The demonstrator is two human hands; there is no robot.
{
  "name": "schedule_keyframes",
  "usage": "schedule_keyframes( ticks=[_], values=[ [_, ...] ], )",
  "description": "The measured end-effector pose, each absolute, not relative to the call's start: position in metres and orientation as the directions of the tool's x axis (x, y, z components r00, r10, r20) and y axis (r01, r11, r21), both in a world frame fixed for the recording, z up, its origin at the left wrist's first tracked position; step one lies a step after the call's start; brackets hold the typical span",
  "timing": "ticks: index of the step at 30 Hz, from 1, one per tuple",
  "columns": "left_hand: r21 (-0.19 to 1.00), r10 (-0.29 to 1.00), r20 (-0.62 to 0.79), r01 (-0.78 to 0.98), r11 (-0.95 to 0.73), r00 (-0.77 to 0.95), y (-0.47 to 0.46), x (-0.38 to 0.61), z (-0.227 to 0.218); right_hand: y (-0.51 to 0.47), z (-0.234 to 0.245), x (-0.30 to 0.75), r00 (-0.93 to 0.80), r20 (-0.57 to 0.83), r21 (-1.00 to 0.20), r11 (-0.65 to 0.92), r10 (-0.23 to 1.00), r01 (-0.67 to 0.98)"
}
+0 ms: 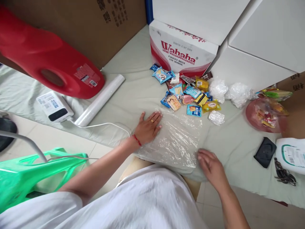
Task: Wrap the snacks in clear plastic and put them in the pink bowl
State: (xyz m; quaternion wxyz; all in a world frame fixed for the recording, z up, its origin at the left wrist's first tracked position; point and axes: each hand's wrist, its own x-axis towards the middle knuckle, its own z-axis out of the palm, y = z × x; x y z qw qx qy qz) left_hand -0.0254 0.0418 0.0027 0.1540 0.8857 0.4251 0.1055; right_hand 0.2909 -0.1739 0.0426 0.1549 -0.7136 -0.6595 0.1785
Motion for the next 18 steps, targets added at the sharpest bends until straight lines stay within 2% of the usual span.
schedule_keyframes(
  ticks=[2,6,9,11,13,15,17,18],
  values=[
    [0.348,0.787,0.056,0.727,-0.592,0.614,0.041,-0.025,0.001,-0.13,0.056,0.284,0.146,0.037,-0.437,-0.115,0.989,0.892],
    [0.328,0.786,0.046,0.734,-0.595,0.617,0.04,-0.023,0.001,-0.01,0.058,0.244,-0.015,0.199,-0.361,0.088,0.98,0.928],
    [0.319,0.785,0.051,0.735,-0.598,0.617,0.04,-0.024,0.001,0.063,0.042,0.216,-0.017,0.171,-0.269,0.063,0.985,0.961],
    [0.318,0.786,0.059,0.735,-0.599,0.615,0.041,-0.024,0.001,0.091,0.033,0.21,-0.007,0.128,-0.262,0.041,0.992,0.964],
    [0.322,0.785,0.065,0.732,-0.601,0.616,0.041,-0.024,0.0,0.099,0.032,0.218,-0.011,0.141,-0.338,0.058,0.99,0.939],
    [0.326,0.785,0.065,0.731,-0.6,0.616,0.041,-0.024,-0.001,0.091,0.04,0.234,0.037,0.214,-0.471,0.07,0.976,0.88],
    [0.328,0.786,0.063,0.731,-0.599,0.616,0.041,-0.024,-0.001,0.069,0.053,0.249,0.198,0.243,-0.656,0.01,0.95,0.754],
    [0.328,0.786,0.062,0.731,-0.598,0.615,0.041,-0.024,-0.002,0.055,0.06,0.255,0.306,0.194,-0.764,-0.052,0.932,0.643]
  ],
)
